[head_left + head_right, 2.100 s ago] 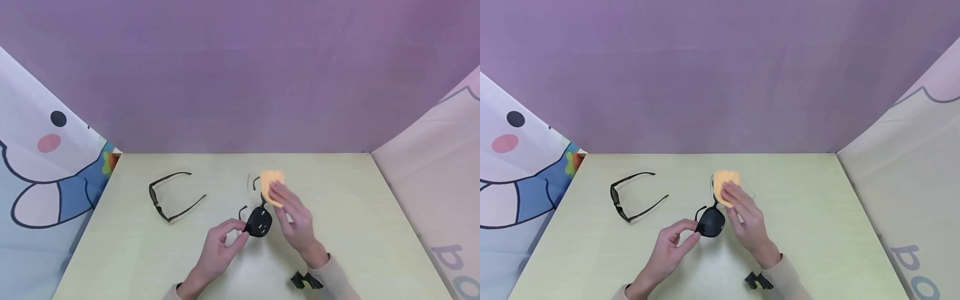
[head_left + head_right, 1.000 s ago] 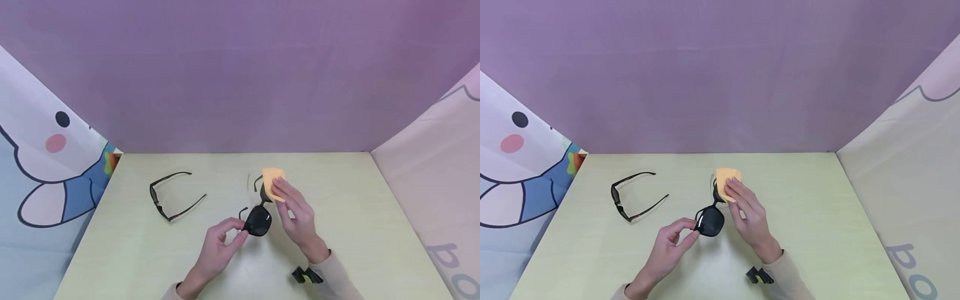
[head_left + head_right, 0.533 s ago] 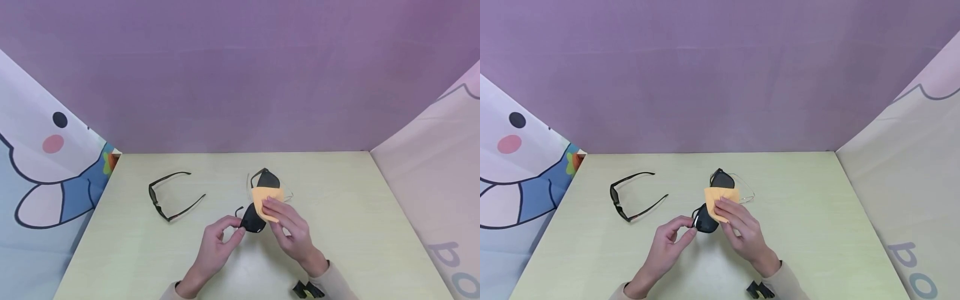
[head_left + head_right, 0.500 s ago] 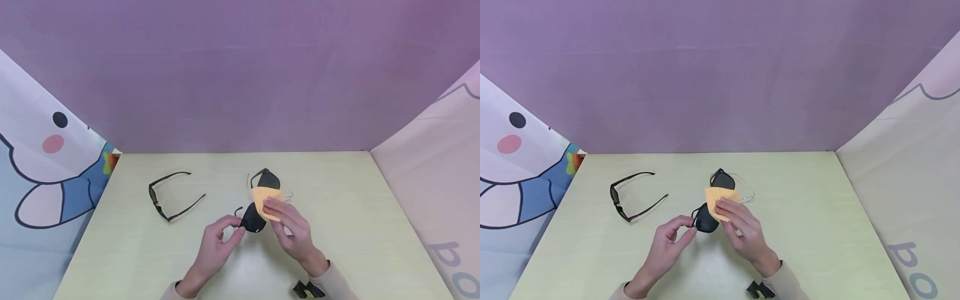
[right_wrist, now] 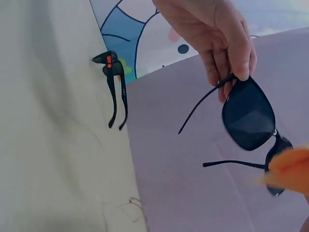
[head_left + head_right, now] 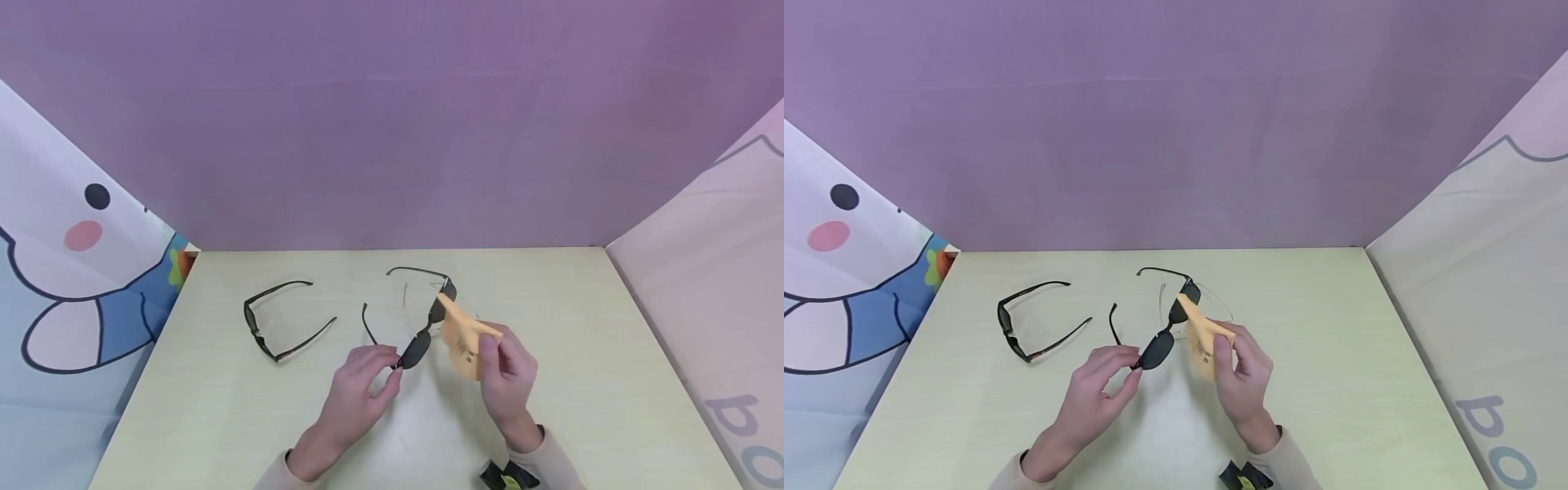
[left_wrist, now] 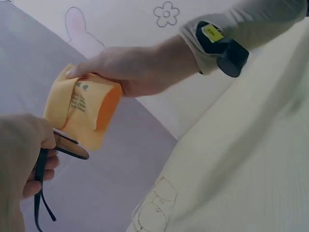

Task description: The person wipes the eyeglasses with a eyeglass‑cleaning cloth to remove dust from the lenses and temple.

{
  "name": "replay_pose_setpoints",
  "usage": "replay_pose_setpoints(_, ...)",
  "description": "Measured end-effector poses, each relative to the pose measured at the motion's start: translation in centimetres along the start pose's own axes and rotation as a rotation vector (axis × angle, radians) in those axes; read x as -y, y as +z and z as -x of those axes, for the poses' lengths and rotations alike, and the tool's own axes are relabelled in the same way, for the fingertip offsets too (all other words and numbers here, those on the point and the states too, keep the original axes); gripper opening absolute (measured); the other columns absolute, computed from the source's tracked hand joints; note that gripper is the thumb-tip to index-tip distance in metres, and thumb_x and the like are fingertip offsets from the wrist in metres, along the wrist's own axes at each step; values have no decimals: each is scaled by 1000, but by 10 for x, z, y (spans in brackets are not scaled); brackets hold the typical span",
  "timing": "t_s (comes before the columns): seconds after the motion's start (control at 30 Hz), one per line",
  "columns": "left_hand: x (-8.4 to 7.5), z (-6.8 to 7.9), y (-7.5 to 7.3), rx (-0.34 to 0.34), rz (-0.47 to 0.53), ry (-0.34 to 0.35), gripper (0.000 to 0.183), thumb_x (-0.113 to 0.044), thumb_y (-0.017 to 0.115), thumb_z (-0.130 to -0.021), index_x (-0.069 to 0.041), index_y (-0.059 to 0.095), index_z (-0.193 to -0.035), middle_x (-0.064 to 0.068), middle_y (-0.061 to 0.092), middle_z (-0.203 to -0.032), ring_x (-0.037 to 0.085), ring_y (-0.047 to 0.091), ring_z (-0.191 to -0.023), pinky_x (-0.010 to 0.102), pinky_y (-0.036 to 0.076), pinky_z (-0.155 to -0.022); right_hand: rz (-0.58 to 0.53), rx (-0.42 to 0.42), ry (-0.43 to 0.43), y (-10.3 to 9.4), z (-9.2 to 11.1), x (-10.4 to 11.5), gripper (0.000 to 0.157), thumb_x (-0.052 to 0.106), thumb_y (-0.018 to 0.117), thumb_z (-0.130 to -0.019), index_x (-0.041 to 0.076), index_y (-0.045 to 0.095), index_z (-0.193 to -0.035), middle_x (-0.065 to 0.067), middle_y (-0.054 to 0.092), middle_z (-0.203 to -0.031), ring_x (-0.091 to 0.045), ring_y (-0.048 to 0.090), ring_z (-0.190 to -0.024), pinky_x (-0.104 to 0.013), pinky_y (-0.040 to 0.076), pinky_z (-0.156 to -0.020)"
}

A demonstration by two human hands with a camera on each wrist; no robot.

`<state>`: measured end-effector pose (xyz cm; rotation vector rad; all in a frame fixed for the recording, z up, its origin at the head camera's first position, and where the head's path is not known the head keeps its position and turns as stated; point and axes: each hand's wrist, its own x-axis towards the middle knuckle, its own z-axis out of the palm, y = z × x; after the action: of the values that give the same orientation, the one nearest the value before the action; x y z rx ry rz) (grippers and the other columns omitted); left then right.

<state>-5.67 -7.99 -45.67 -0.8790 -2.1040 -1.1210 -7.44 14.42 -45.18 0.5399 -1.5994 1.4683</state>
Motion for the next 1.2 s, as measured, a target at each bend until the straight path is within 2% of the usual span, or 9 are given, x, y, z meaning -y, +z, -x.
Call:
replay_pose_setpoints(0.13, 4, -4, -2, 44, -188, 225, 20, -9, 54, -101, -3, 72, -95, 6, 73, -98, 23, 71, -96, 37, 58, -86, 15, 26, -223, 12, -9, 5, 32, 6, 62, -102, -22, 67, -87, -29, 72, -90, -18, 74, -95, -21, 61, -84)
replay_pose_setpoints(0.23, 7, -6, -3, 94, -337, 374, 23, -7, 50, -102, -2, 72, -95, 7, 72, -98, 24, 71, -100, 36, 58, -88, 107, 171, -394, 19, -13, 8, 29, 10, 63, -102, -15, 71, -89, -30, 72, -92, -30, 74, -101, -31, 58, -98)
replay_pose_setpoints(0.3, 8, -6, -4, 139, -440, 449, 24, -7, 48, -103, -3, 72, -99, 7, 74, -102, 23, 71, -103, 35, 58, -91, 175, 314, -441, 21, -11, 10, 27, 12, 62, -103, -10, 74, -93, -25, 74, -97, -35, 74, -99, -37, 57, -102)
replay_pose_setpoints(0.47, 11, -5, -9, 239, -647, 591, 34, -4, 38, -108, -2, 72, -108, 11, 74, -114, 23, 69, -108, 33, 57, -96, 370, 596, -342, 21, -4, 23, 31, 23, 54, -109, 3, 76, -102, -8, 77, -101, -25, 75, -94, -42, 61, -94)
replay_pose_setpoints(0.57, 15, -5, -13, 256, -696, 653, 39, 0, 33, -107, -3, 72, -109, 12, 74, -114, 24, 69, -109, 33, 57, -98, 488, 665, -301, 23, -3, 29, 35, 26, 47, -111, 7, 74, -101, -4, 77, -99, -22, 75, -94, -44, 60, -95)
replay_pose_setpoints(0.73, 20, -7, -18, 285, -744, 725, 40, -1, 32, -107, -4, 72, -110, 10, 73, -115, 23, 69, -111, 33, 56, -100, 660, 775, -248, 28, -3, 34, 46, 31, 37, -113, 7, 74, -99, -5, 78, -101, -22, 74, -99, -48, 45, -114)
replay_pose_setpoints(0.9, 24, -8, -24, 289, -757, 767, 43, 1, 31, -107, -5, 73, -111, 10, 74, -116, 23, 70, -112, 33, 57, -100, 617, 888, -150, 29, -7, 34, 42, 30, 41, -112, 8, 74, -100, -6, 77, -107, -23, 72, -107, -48, 41, -118)
replay_pose_setpoints(1.07, 27, -8, -28, 274, -721, 738, 46, 2, 29, -108, -4, 75, -110, 12, 75, -117, 24, 71, -112, 34, 57, -100, 454, 856, -117, 26, -10, 31, 41, 28, 39, -113, 14, 58, -79, 6, 58, -73, -10, 63, -73, -47, 49, -112)
replay_pose_setpoints(1.2, 27, -9, -30, 276, -693, 747, 46, 3, 31, -107, -5, 76, -110, 11, 75, -116, 23, 71, -112, 33, 58, -99, 462, 823, -149, 26, -9, 31, 44, 30, 32, -114, 16, 52, -77, 10, 46, -67, -8, 53, -64, -46, 48, -112)
